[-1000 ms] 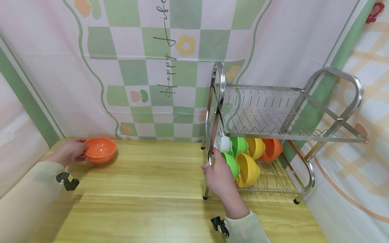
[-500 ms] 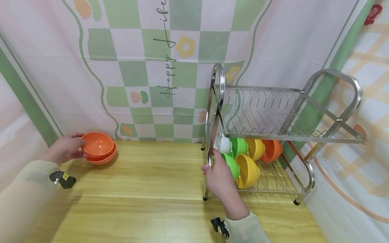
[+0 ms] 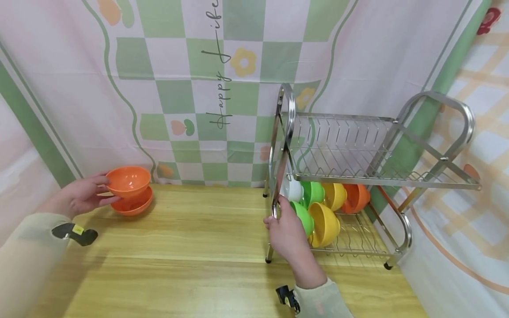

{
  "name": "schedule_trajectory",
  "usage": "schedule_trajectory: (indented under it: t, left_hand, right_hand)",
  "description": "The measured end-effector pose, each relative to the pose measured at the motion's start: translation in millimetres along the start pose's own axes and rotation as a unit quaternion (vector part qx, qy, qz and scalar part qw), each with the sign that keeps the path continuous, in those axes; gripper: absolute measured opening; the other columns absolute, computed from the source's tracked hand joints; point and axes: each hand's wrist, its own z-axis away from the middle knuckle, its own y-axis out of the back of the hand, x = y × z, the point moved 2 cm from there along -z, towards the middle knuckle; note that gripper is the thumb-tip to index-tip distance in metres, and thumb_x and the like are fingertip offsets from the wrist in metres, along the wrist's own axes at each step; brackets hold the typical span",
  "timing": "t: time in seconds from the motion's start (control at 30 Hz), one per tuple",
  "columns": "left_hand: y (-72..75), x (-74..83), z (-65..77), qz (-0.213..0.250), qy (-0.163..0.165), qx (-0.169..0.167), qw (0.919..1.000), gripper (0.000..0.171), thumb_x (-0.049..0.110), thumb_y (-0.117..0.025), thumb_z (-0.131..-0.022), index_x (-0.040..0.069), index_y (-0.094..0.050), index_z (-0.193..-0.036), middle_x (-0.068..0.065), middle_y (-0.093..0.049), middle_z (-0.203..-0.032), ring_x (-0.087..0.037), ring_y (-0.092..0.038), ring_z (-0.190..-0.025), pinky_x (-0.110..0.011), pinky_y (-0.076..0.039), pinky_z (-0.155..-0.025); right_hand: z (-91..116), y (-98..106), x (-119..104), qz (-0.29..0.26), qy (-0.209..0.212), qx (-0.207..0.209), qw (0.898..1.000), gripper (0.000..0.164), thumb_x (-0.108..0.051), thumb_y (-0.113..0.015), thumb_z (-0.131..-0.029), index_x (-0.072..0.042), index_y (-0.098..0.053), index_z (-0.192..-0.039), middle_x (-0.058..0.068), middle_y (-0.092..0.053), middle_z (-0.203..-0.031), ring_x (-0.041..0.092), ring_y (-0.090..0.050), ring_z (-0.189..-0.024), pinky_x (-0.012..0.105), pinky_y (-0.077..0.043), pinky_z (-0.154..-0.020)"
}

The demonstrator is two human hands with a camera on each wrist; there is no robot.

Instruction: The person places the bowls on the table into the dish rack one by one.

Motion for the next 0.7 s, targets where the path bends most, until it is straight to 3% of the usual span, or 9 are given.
schedule_trajectory:
  t: [0.1, 0.23, 0.5, 0.63, 0.7]
  left_hand:
    - [-1.2, -1.5, 1.7, 0.042, -0.005, -0.023, 0.9988, 0.072, 0.015, -0.042, -0.107, 0.028, 0.005, -0.16, -0.022, 0.005, -0.162, -0.041, -0.024, -0.137, -0.043, -0.046, -0.102]
    - [-3.2, -3.5, 3.9, 0.084, -0.013, -0.046, 0.9953, 0.075, 0.021, -0.052, -0.105, 0.033, -0.002, -0.161, -0.017, 0.005, -0.163, -0.038, -0.019, -0.14, -0.045, -0.043, -0.104]
    - [-14.1, -8.1, 7.7, 0.104, -0.021, -0.061, 0.9925, 0.073, 0.02, -0.05, -0.105, 0.035, -0.005, -0.16, -0.013, 0.013, -0.163, -0.035, -0.015, -0.141, -0.045, -0.042, -0.104]
    - [-23.1, -11.1, 11.7, 0.114, -0.033, -0.087, 0.9891, 0.075, 0.018, -0.05, -0.105, 0.031, -0.002, -0.161, -0.016, 0.016, -0.162, -0.028, -0.051, -0.121, -0.046, -0.041, -0.104]
    - [-29.0, -12.9, 15.1, 0.119, -0.038, -0.102, 0.9869, 0.075, 0.017, -0.049, -0.105, 0.03, -0.001, -0.161, -0.017, 0.015, -0.162, -0.025, -0.062, -0.107, -0.048, -0.041, -0.104]
  right_hand:
    - [0, 0, 0, 0.001, 0.001, 0.002, 1.0, 0.06, -0.01, -0.046, -0.106, -0.01, -0.019, -0.159, 0.009, -0.069, -0.115, 0.02, -0.067, -0.1, 0.05, -0.053, -0.091]
    - [-1, 0, 0, 0.001, 0.003, 0.002, 1.0, 0.059, -0.01, -0.046, -0.105, -0.01, -0.019, -0.158, 0.009, -0.068, -0.115, 0.02, -0.067, -0.099, 0.049, -0.054, -0.09]
    - [0, 0, 1, -0.003, -0.004, -0.001, 1.0, 0.06, -0.01, -0.046, -0.106, -0.012, -0.018, -0.159, 0.009, -0.068, -0.116, 0.02, -0.067, -0.101, 0.047, -0.054, -0.088]
    - [1, 0, 1, 0.001, 0.0, -0.002, 1.0, 0.06, -0.01, -0.046, -0.106, -0.011, -0.018, -0.159, 0.009, -0.068, -0.116, 0.02, -0.067, -0.101, 0.047, -0.054, -0.088]
    - [1, 0, 1, 0.003, 0.002, -0.002, 1.0, 0.06, -0.01, -0.046, -0.106, -0.011, -0.018, -0.159, 0.008, -0.068, -0.116, 0.02, -0.067, -0.101, 0.047, -0.054, -0.089]
